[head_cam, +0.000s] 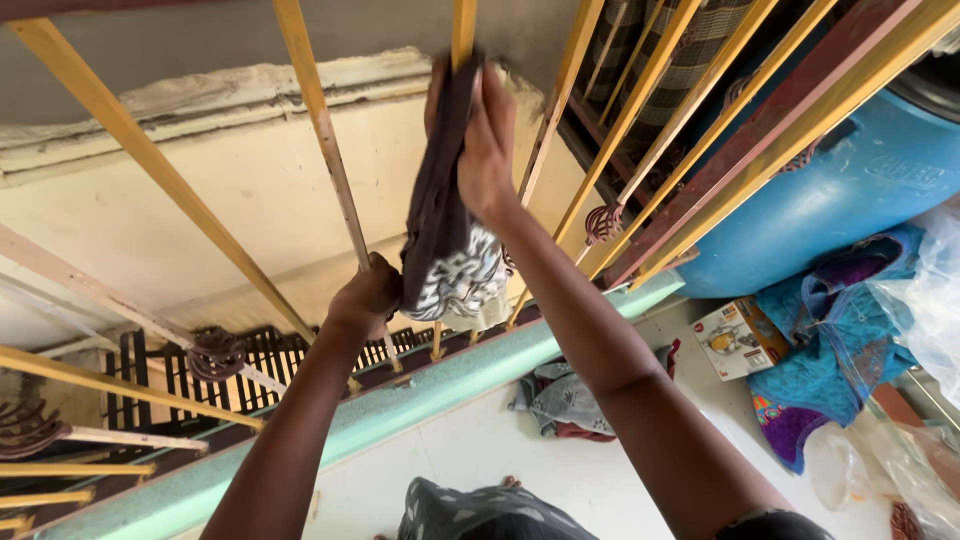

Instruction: The person uses a dark cloth to wipe down and apply a substance to the vertical bars of a railing.

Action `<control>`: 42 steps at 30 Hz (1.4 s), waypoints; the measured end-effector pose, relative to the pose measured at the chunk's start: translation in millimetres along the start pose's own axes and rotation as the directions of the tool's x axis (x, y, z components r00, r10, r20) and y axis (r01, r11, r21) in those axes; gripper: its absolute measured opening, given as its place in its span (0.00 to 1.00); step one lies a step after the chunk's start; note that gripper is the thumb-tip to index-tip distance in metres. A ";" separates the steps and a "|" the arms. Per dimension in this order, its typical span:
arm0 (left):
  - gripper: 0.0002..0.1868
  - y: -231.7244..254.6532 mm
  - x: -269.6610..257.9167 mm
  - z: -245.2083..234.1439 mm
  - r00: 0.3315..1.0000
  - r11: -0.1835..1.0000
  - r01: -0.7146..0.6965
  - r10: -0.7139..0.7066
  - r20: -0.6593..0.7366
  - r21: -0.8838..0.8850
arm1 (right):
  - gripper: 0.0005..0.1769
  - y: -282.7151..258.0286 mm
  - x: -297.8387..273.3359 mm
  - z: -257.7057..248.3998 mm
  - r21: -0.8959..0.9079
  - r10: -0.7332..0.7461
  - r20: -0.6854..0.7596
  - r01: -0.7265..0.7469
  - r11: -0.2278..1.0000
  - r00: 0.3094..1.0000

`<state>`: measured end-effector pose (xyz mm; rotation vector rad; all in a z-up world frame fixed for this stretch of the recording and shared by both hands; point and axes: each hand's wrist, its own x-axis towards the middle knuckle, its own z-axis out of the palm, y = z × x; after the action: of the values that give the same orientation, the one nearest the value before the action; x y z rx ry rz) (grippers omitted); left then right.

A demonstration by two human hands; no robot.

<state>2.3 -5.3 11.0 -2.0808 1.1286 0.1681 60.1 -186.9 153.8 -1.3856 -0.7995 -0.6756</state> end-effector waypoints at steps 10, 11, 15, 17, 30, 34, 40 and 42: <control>0.17 2.5 23.7 28.9 1.000 0.999 -0.004 0.004 0.002 -0.047 | 0.18 25.5 -93.4 23.5 -0.003 0.108 -0.166 -0.110 0.994 0.980; 0.18 4.7 30.6 37.3 0.999 0.995 -0.045 0.046 -0.004 0.090 | 0.18 21.8 -93.6 24.4 -0.138 0.065 -0.169 -0.089 0.986 0.983; 0.41 14.8 45.8 74.2 0.925 0.630 0.181 -0.370 -0.087 -0.755 | 0.15 10.7 -49.3 25.9 -0.040 0.097 -0.230 -0.109 0.993 0.968; 0.24 16.0 54.7 70.9 0.995 0.989 0.000 -0.014 0.094 0.149 | 0.14 11.3 -26.3 16.5 -0.070 0.072 -0.187 -0.087 0.994 0.980; 0.15 -6.0 1.2 -4.9 0.992 0.997 -0.083 0.084 0.098 -0.011 | 0.17 49.0 -134.3 30.3 -0.038 0.104 -0.233 -0.116 0.993 0.967; 0.19 2.0 8.5 13.7 0.997 0.996 0.041 -0.046 -0.068 -0.078 | 0.19 39.0 -77.5 19.3 -0.041 0.115 -0.223 -0.127 0.991 0.968; 0.23 -0.1 -2.6 -2.1 0.989 0.957 -0.132 0.108 0.104 0.260 | 0.18 59.6 -153.5 24.3 -0.204 0.082 -0.165 -0.116 0.972 0.983; 0.26 -0.1 -4.4 -3.6 0.982 0.917 -0.180 0.147 0.120 0.355 | 0.18 62.3 -175.0 26.1 -0.215 0.264 -0.160 -0.294 0.931 0.951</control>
<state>-1.1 -4.7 15.4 -1.6354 1.1793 0.1206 7.4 -163.5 -24.7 -1.6170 -0.4150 -0.6429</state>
